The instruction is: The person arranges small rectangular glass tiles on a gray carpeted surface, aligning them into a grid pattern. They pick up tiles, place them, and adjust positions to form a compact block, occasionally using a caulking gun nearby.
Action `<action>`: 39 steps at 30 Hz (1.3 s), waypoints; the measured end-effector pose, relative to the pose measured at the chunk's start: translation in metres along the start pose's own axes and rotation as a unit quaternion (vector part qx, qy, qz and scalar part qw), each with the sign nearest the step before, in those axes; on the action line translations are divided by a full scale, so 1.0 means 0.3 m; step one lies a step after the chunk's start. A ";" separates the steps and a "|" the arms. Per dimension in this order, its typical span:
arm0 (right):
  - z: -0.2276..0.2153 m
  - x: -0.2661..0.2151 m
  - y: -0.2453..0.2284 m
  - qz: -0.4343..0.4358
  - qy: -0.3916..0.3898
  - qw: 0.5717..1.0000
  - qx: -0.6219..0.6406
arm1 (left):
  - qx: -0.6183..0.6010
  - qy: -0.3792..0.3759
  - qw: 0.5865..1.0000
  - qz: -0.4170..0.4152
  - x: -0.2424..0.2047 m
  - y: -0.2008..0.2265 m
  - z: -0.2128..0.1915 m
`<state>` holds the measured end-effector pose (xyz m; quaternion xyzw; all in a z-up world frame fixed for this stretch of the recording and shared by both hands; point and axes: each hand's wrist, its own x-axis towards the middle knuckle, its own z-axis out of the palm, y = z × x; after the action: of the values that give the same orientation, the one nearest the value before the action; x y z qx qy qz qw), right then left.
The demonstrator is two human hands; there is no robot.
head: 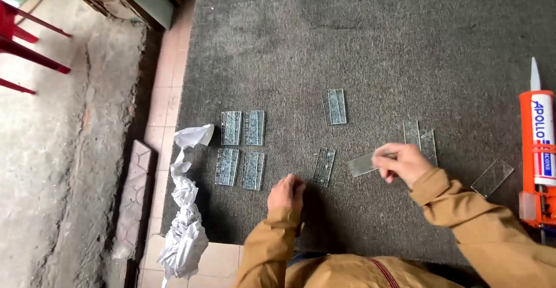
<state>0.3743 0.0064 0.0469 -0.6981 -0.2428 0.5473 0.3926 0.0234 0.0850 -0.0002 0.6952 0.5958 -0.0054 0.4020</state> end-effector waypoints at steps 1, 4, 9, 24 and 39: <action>0.041 0.031 0.066 -0.049 -0.015 0.998 0.038 | 0.014 -0.005 0.999 0.046 0.050 -0.015 0.003; 0.138 0.085 0.160 -0.077 -0.046 0.994 0.065 | 0.022 -0.028 0.993 0.113 0.183 -0.037 0.002; 0.217 0.130 0.177 -0.053 -0.076 0.995 0.042 | 0.056 -0.077 0.986 0.139 0.233 0.050 -0.082; 0.265 0.146 0.071 -0.048 -0.075 0.995 -0.047 | 0.208 -0.123 0.960 0.141 0.174 0.130 -0.105; 0.242 0.181 -0.003 -0.085 -0.004 0.993 -0.087 | 0.243 -0.016 0.934 0.261 0.246 0.018 -0.001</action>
<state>0.3203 0.0691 0.0099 -0.7043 -0.3496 0.4911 0.3749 0.0492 0.1461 -0.0328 0.9028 0.3668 -0.0563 0.2175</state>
